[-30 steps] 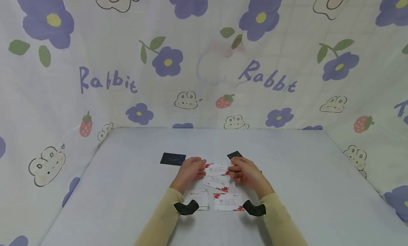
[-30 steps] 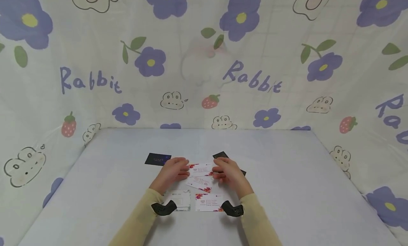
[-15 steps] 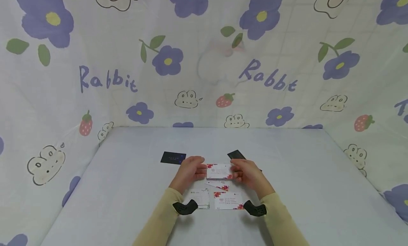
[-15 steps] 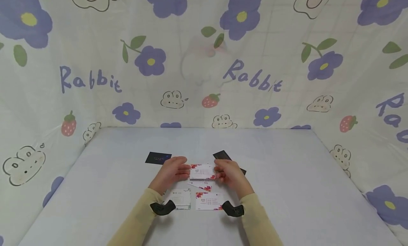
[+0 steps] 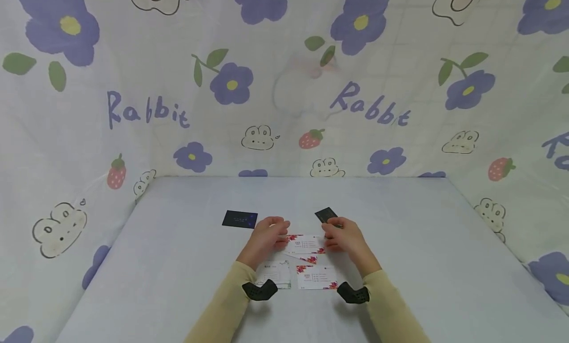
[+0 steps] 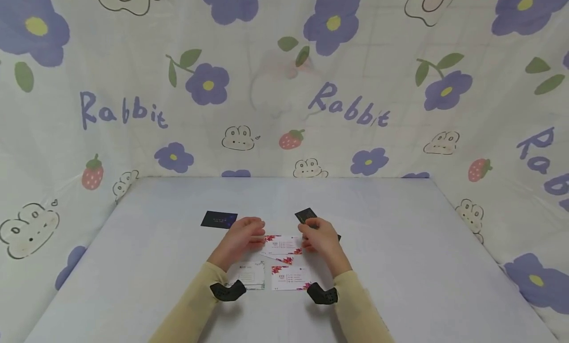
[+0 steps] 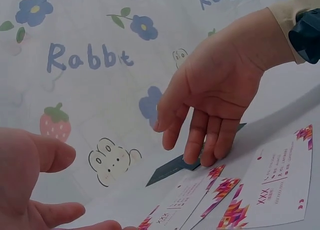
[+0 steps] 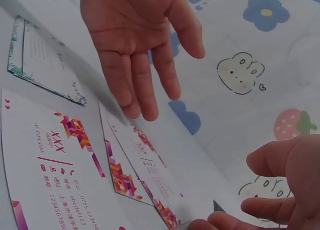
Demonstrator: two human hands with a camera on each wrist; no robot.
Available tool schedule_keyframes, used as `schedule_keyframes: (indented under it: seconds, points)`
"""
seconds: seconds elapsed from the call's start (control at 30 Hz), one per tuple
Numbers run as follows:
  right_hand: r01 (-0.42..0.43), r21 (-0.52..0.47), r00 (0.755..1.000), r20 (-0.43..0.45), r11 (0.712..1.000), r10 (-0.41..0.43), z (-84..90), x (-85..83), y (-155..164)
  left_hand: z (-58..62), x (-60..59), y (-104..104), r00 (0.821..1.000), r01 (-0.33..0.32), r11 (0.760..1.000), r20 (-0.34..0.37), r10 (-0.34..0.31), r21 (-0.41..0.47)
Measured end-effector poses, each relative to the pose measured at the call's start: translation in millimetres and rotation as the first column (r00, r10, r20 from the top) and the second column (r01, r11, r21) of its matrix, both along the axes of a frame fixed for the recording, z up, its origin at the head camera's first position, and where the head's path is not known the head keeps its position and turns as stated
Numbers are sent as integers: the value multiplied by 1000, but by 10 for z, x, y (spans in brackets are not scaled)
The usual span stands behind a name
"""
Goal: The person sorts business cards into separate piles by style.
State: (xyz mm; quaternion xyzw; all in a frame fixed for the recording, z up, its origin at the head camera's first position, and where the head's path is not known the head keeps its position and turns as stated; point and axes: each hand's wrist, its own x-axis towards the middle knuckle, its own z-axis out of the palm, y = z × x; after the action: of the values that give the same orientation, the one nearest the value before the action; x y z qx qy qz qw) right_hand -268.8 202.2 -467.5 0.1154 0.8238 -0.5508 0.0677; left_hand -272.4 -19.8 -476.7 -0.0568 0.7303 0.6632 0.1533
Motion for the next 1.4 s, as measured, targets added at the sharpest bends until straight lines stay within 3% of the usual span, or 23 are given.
schedule_keyframes:
  seconds: [0.27,0.73,1.1,1.3,1.4]
  points:
    - [-12,-63,999,32,998,14,-1,4,9,-7,23,3,999,47,999,12,-46,-19]
    - [-17,-169,996,84,985,32,-17,-7,34,-23,47,-2,999,32,999,20,-31,-8]
    - [1,-48,1000,17,999,0,-133,-19,-21,-43,48,1,1000,29,999,5,-28,-29]
    - [-10,-97,999,45,995,14,-139,-14,-40,-53,34,2,1000,24,998,-8,-25,-52]
    - [-13,-126,998,58,992,20,-137,-12,-39,-76,15,8,999,6,993,-49,-12,-117]
